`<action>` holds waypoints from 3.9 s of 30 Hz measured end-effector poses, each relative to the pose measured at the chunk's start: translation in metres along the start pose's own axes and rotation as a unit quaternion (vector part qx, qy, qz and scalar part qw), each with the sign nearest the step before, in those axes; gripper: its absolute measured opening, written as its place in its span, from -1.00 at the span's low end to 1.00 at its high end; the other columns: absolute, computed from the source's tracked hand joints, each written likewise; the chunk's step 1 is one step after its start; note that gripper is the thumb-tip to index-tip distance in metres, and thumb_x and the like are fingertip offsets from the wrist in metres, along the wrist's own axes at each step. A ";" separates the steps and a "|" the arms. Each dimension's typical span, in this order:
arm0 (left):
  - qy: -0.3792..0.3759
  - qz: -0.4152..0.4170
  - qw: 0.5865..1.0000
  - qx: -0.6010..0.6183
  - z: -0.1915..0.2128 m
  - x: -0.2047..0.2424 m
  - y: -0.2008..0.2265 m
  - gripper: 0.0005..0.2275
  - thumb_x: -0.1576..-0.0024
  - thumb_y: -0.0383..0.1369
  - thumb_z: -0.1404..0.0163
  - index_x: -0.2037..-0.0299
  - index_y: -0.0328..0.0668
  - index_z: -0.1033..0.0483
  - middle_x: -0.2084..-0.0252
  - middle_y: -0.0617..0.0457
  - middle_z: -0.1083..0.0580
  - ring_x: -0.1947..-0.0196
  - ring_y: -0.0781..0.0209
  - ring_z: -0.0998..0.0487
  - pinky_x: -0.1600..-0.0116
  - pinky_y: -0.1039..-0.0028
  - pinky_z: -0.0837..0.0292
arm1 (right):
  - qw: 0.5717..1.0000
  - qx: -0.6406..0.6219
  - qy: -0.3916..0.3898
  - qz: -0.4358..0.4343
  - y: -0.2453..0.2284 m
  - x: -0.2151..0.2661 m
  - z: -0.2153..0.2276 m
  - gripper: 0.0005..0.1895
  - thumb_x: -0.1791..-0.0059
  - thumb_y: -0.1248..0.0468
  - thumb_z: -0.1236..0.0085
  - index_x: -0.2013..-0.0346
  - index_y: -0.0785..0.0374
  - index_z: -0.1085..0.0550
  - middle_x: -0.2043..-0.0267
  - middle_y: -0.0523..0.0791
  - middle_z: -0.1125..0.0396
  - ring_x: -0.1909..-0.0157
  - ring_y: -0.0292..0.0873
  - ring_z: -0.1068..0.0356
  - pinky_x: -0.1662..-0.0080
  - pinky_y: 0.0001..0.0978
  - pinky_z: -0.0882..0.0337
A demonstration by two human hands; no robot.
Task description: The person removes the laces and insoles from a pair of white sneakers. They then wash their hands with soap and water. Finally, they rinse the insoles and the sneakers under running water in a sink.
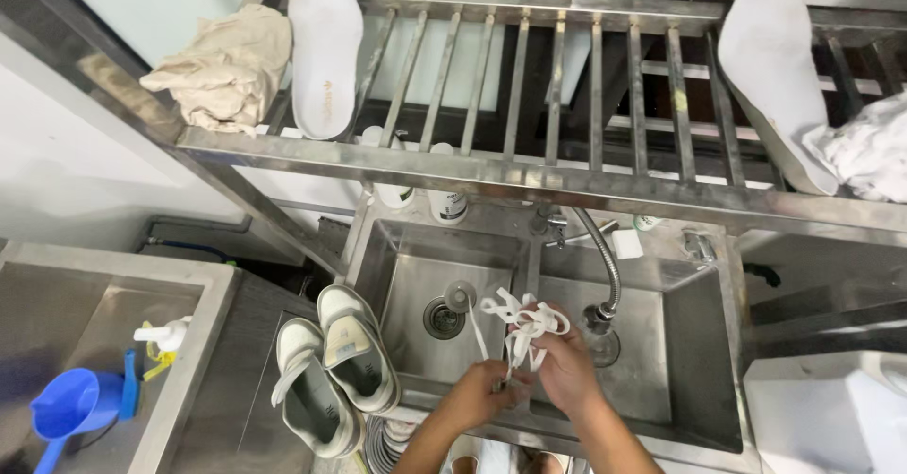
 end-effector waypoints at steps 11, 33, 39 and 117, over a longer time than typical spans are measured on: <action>0.215 0.101 0.969 -0.060 0.062 0.001 0.004 -0.84 -0.12 -0.39 -0.05 0.18 -0.30 -0.59 0.33 -0.22 -0.59 0.35 -0.08 -0.66 0.20 0.24 -0.53 | 0.963 0.255 0.051 -0.073 0.076 0.001 0.050 -0.41 0.19 0.53 -0.05 -0.16 0.25 -0.39 0.02 -0.16 -0.45 -0.03 -0.24 -0.41 -0.05 -0.38 -0.37; 0.408 0.286 0.824 -0.270 0.204 0.179 -0.105 -0.72 -0.07 -0.27 -0.09 0.14 -0.35 -0.56 0.08 -0.30 -0.56 0.13 -0.30 -0.60 -0.02 0.06 -0.51 | 0.819 0.539 -0.182 -0.070 0.181 -0.005 -0.034 -0.17 0.09 0.06 -0.28 -0.39 0.13 -0.14 -0.34 0.03 -0.21 -0.34 0.01 -0.26 -0.24 -0.11 -0.34; 0.197 0.074 0.928 -0.306 0.146 0.141 -0.016 -0.73 0.08 -0.40 -0.12 0.15 -0.21 -0.63 0.02 -0.11 -0.55 0.13 -0.19 -0.59 0.04 0.11 -0.51 | 0.878 0.468 0.038 -0.093 0.120 0.006 0.027 -0.09 0.03 -0.02 -0.21 -0.49 0.11 0.01 -0.40 0.02 -0.09 -0.38 -0.06 -0.14 -0.23 -0.24 -0.27; 0.031 0.187 0.745 -0.640 -0.048 0.036 -0.051 -0.60 -0.12 -0.33 -0.01 -0.19 -0.19 -0.41 -0.22 -0.01 -0.32 -0.27 0.07 -0.23 -0.23 0.19 -0.20 | 0.888 0.422 -0.041 -0.177 0.071 0.044 0.218 -0.76 0.27 0.55 0.03 0.39 0.26 -0.47 0.50 -0.23 -0.19 0.45 -0.34 -0.15 0.39 -0.43 -0.13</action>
Point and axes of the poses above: each hand's wrist, its own x-axis away from the middle knuckle, its own z-axis out of the back of the hand, y = z × x, the point moved 10 cm from there along -x, towards the middle knuckle
